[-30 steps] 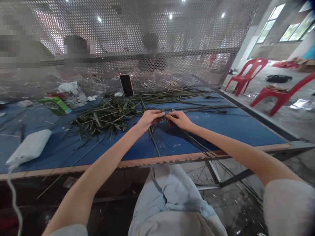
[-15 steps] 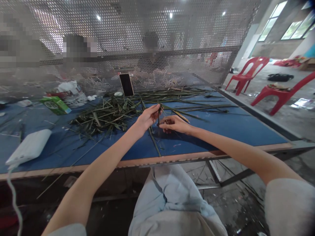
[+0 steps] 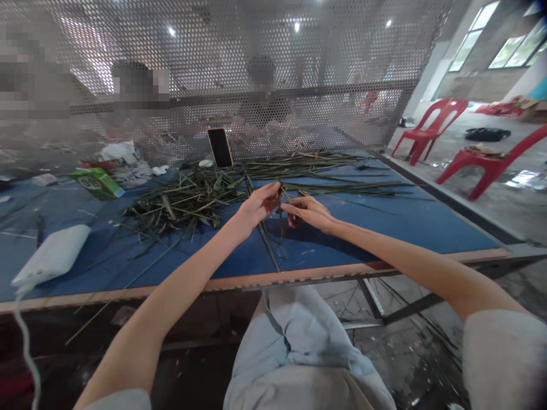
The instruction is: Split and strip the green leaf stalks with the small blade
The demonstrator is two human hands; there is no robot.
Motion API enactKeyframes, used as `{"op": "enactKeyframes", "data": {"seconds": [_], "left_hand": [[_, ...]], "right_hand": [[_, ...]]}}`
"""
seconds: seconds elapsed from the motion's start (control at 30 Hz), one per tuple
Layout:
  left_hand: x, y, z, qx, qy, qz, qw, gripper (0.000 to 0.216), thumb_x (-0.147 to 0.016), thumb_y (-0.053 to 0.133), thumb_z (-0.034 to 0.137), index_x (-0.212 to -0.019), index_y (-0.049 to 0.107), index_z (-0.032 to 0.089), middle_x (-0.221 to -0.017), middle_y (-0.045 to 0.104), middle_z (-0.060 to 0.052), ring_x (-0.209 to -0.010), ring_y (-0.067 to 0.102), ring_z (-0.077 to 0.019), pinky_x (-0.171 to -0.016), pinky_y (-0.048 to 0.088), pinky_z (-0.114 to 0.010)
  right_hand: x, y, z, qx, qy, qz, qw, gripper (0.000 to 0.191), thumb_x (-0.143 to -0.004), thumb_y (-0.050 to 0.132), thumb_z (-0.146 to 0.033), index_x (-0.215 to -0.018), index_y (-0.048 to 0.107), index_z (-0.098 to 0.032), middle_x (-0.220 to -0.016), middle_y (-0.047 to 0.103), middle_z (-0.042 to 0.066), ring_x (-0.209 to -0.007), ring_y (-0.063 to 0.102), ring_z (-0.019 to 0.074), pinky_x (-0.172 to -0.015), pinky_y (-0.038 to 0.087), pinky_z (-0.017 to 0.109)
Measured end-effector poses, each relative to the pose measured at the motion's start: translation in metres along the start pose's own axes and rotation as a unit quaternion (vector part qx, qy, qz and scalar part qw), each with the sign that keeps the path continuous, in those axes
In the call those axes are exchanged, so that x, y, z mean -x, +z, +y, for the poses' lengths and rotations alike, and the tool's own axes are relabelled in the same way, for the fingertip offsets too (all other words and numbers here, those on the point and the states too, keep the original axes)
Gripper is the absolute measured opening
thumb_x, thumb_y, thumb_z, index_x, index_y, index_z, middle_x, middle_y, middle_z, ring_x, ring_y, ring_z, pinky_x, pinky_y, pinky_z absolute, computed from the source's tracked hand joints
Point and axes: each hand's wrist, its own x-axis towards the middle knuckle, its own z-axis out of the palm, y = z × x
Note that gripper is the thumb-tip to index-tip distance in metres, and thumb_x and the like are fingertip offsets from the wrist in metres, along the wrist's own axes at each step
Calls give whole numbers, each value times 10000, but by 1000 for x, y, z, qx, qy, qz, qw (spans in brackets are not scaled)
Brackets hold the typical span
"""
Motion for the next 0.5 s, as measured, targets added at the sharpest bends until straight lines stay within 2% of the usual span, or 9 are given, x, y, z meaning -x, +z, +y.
{"op": "enactKeyframes", "data": {"seconds": [0.17,0.33,0.5], "left_hand": [[5,4,4,8,-17,15,1000,146,-758,729,199,-707,606,140,-614,632,17,-546,588,-80,-538,456,-183],[10,4,7,-17,-27,11,999,152,-781,713,242,-711,623,141,-634,642,5,-556,594,-89,-534,447,-197],[6,0,2,-31,24,-23,999,167,-686,787,221,-717,643,143,-638,626,26,-576,580,-73,-598,456,-194]], "right_hand": [[0,1,-2,-26,3,-23,999,409,-819,593,-549,-730,576,-149,-566,604,-2,-506,544,98,-541,426,232],[1,-1,-3,-9,-10,-26,1000,385,-826,596,-524,-766,602,-144,-576,605,-5,-523,541,96,-542,411,223],[0,-4,0,5,-8,-25,1000,378,-794,635,-506,-793,649,-128,-585,613,2,-532,532,99,-549,402,228]]}}
